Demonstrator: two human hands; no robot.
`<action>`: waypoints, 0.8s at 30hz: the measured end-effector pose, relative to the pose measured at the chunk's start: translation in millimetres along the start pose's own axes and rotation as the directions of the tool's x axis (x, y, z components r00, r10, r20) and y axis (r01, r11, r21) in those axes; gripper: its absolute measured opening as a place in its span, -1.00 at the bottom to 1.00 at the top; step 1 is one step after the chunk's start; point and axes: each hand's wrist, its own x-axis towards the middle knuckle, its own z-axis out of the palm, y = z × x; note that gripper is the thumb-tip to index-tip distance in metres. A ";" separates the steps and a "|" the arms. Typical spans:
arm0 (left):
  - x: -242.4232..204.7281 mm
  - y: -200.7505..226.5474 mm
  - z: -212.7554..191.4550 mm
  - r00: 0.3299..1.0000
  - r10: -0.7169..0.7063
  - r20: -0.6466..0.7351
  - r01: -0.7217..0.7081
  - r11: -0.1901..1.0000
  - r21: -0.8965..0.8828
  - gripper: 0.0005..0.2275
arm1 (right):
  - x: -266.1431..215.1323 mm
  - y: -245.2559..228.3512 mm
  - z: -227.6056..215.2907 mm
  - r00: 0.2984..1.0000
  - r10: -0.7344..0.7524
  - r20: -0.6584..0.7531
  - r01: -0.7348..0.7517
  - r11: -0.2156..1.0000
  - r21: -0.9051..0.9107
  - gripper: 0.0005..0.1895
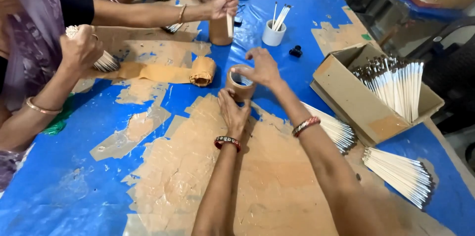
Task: Bundling and taping groups of thin wooden sticks at a shared workstation.
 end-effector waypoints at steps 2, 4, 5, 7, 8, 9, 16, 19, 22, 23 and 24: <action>2.6 -3.2 -2.5 0.999 -0.054 -0.007 0.053 0.997 -0.054 -0.63 | -21.4 -29.8 -1.9 0.992 -0.054 -0.112 0.041 0.993 -0.110 -0.34; 6.2 -2.2 -5.7 0.969 -0.204 -0.143 0.180 0.970 -0.163 -0.76 | -37.4 -40.7 5.3 0.977 -0.157 0.142 0.199 0.914 -0.355 -0.45; 5.7 -6.0 -5.8 0.967 -0.209 -0.147 0.184 0.969 -0.167 -0.76 | -38.1 -13.7 27.2 0.976 -0.160 0.147 0.203 0.911 -0.358 -0.45; 3.1 -12.2 -8.8 0.966 -0.088 -0.243 0.035 0.976 -0.214 -0.68 | -44.3 39.5 69.9 0.942 -0.321 -0.094 0.305 0.940 -0.153 -0.51; 1.1 -15.0 -10.0 0.967 -0.081 -0.241 0.029 0.976 -0.214 -0.68 | -54.3 37.0 57.0 0.942 -0.321 -0.100 0.304 0.940 -0.153 -0.51; -1.5 -17.1 -11.2 0.972 -0.059 -0.226 0.005 0.973 -0.232 -0.71 | -65.1 34.7 43.7 0.978 -0.202 -0.045 0.204 0.978 0.050 -0.47; -14.0 -45.7 -22.4 0.915 -0.069 0.399 0.283 0.812 -0.510 -0.53 | -206.7 22.9 -58.0 0.999 -0.041 -0.019 0.045 0.921 0.386 -0.55; -45.4 18.5 -73.1 0.647 0.020 0.762 0.503 0.740 -0.447 -0.35 | -281.9 16.3 -83.7 0.999 -0.026 -0.023 0.035 0.769 0.638 -0.59; -108.5 108.8 -126.1 0.417 0.124 0.901 0.452 0.831 -0.324 -0.19 | -347.3 30.2 -81.8 0.999 0.037 -0.017 -0.013 0.687 0.727 -0.57; -130.5 122.1 -133.9 0.398 0.117 0.910 0.461 0.832 -0.309 -0.19 | -367.0 25.7 -80.8 0.998 0.058 -0.015 -0.028 0.680 0.733 -0.57; -149.4 135.3 -142.9 0.386 0.135 0.912 0.463 0.827 -0.319 -0.16 | -382.6 20.2 -79.4 0.999 0.045 -0.008 -0.016 0.505 0.863 -0.57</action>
